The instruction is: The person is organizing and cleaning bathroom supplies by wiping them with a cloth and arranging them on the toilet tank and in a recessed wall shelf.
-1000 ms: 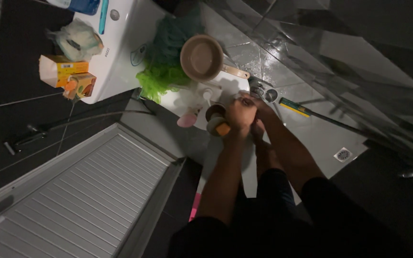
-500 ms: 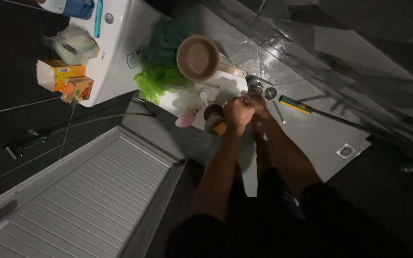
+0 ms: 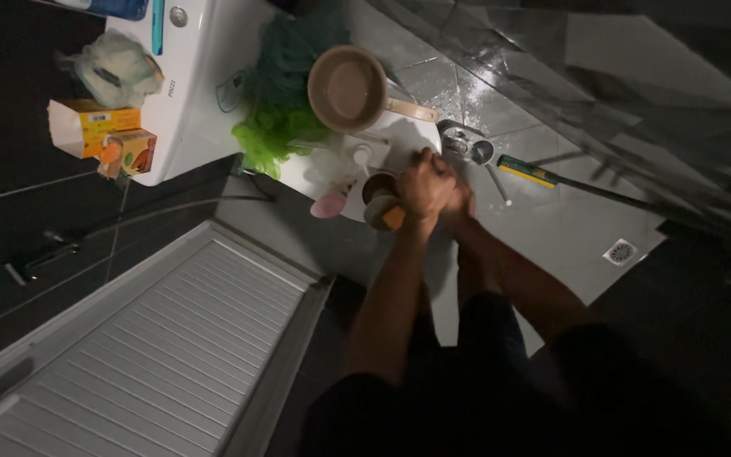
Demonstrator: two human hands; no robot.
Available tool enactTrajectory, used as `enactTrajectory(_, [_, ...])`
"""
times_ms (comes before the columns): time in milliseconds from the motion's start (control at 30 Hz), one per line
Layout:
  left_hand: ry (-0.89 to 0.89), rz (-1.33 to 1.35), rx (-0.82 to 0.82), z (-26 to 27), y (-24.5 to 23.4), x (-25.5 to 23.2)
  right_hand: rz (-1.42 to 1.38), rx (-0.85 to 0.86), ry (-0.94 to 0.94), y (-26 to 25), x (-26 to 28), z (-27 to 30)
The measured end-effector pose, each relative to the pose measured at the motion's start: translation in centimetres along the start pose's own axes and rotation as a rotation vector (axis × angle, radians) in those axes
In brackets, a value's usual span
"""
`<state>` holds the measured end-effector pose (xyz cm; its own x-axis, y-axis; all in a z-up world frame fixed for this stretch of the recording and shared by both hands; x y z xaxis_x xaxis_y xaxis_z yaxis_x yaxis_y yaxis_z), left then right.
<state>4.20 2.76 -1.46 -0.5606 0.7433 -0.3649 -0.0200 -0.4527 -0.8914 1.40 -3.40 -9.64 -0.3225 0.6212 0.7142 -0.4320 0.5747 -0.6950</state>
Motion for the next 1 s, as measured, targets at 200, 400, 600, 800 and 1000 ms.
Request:
enactTrajectory(200, [0.177, -0.035, -0.166, 0.0, 0.3, -0.3, 0.001, -0.145, -0.091, 0.2, 0.5, 0.9])
enactTrajectory(400, [0.343, 0.008, -0.064, -0.2, -0.3, -1.4, 0.038, -0.291, -0.174, -1.4, -0.1, 1.1])
enactTrajectory(600, [0.490, 0.010, -0.044, -0.3, -0.4, -1.8, 0.095, -0.422, -0.259, -4.1, -1.1, 2.4])
enactTrajectory(800, [0.547, 0.030, -0.089, -0.1, -1.6, -2.4, 0.241, -0.190, -0.120, -9.7, 1.9, 2.4])
enactTrajectory(1000, [0.714, -0.091, -0.098, -0.4, 4.5, -0.5, 0.413, 0.035, -0.156, -8.2, 2.3, 2.7])
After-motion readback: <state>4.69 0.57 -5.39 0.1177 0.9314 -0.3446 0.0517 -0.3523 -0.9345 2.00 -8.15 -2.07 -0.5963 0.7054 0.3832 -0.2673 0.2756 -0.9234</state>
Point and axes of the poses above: each hand's wrist, its own z-axis away from the middle knuckle, its own y-axis out of the palm, x = y × z, the point moved 6 cm from there along -z, towards the middle knuckle
